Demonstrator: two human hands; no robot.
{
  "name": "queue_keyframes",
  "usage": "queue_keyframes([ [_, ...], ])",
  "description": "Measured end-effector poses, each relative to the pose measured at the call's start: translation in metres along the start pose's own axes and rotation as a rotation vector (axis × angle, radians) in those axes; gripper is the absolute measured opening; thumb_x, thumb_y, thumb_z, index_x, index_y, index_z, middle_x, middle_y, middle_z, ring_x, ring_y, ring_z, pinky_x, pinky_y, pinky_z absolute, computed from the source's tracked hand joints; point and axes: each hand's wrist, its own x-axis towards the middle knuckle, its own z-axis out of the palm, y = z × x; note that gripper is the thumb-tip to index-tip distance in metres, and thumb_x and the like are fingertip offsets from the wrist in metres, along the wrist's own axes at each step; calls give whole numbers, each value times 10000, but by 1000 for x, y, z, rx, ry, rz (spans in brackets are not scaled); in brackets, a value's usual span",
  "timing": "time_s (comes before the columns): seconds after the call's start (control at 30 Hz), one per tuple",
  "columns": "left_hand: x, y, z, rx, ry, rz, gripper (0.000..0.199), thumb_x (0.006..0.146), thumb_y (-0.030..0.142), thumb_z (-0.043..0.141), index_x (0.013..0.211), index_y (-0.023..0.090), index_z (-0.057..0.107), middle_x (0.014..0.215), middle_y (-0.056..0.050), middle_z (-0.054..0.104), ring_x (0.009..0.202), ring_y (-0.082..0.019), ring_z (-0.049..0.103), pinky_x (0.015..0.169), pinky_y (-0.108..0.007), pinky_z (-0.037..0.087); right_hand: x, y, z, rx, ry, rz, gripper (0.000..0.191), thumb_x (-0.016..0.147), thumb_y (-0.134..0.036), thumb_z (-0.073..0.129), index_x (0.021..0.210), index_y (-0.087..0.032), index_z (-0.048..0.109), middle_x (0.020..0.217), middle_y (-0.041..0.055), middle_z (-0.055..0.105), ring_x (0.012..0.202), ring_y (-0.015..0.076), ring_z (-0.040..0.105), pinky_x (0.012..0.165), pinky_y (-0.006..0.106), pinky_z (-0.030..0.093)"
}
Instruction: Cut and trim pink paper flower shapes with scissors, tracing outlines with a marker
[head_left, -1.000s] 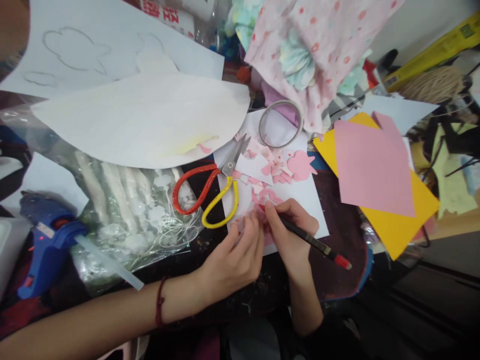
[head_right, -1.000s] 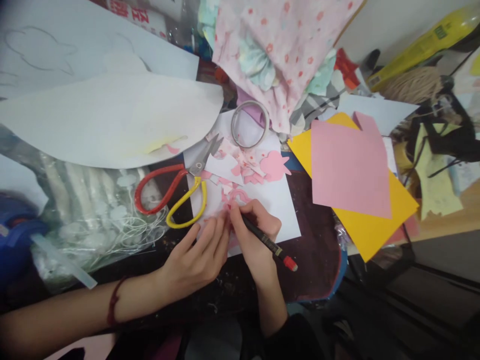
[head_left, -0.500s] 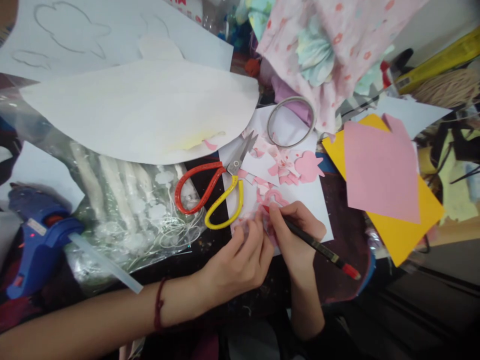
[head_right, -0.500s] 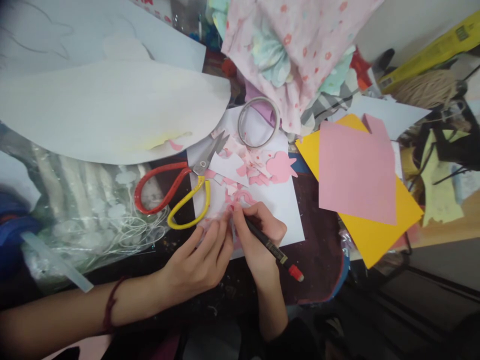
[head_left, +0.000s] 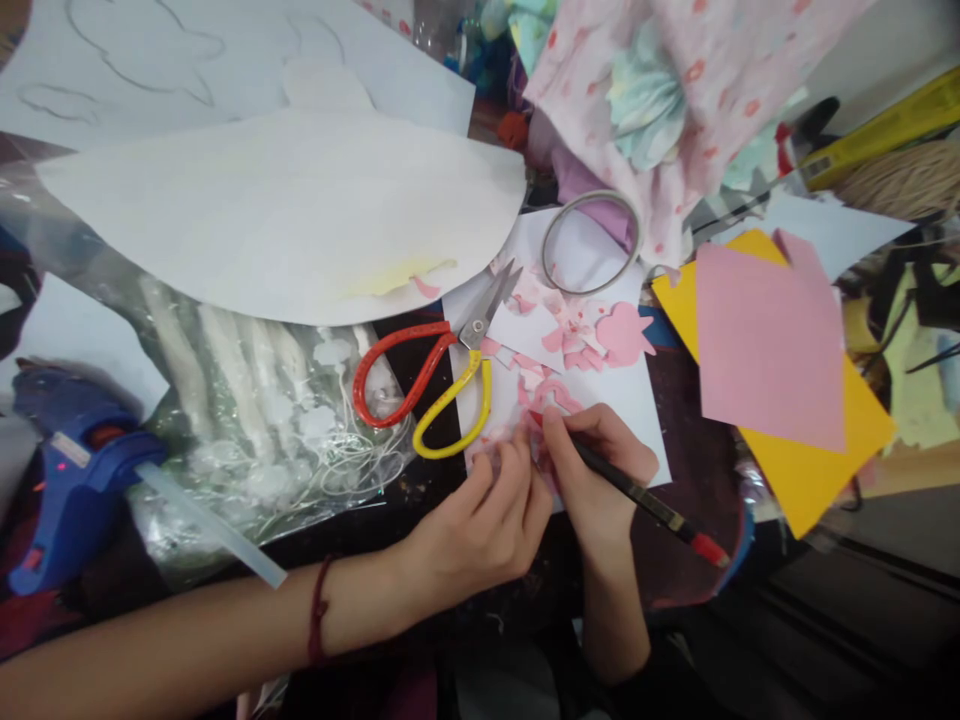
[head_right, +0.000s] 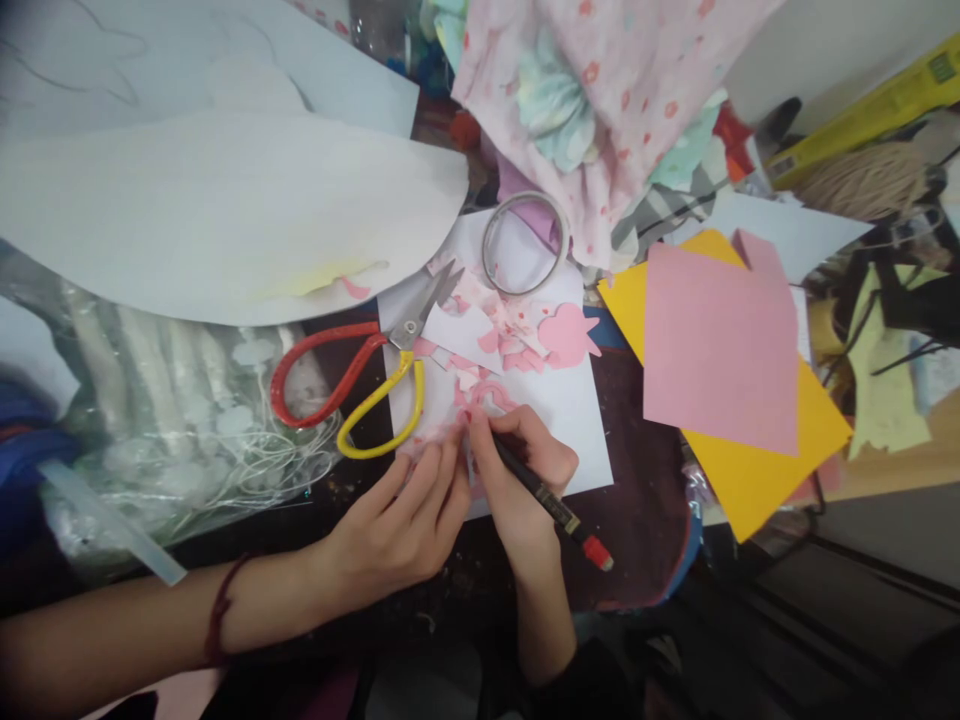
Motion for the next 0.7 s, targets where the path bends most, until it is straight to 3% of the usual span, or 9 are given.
queue_keyframes([
  [0.13, 0, 0, 0, 6, -8, 2, 356, 950, 229, 481, 1172, 19, 662, 1246, -213, 689, 1076, -271, 681, 866, -348, 572, -1, 1, 0, 2, 21, 36, 273, 841, -352, 731, 667, -196, 591, 531, -50, 555, 458, 90, 497, 447, 229, 413],
  [0.37, 0, 0, 0, -11, -5, 1, 348, 942, 223, 494, 1165, 14, 662, 1235, -210, 695, 1062, -275, 687, 854, -345, 577, -2, 2, -2, 21, -62, 35, 246, 845, -335, 733, 680, -199, 612, 560, -50, 571, 479, 82, 498, 459, 228, 408],
  [0.7, 0, 0, 0, -16, -18, 3, 362, 952, 225, 485, 1183, 1, 651, 1262, -232, 674, 1076, -284, 683, 858, -355, 570, -1, 2, 0, 39, 9, 60, 259, 841, -324, 737, 673, -194, 590, 559, -49, 577, 478, 78, 497, 470, 225, 412],
])
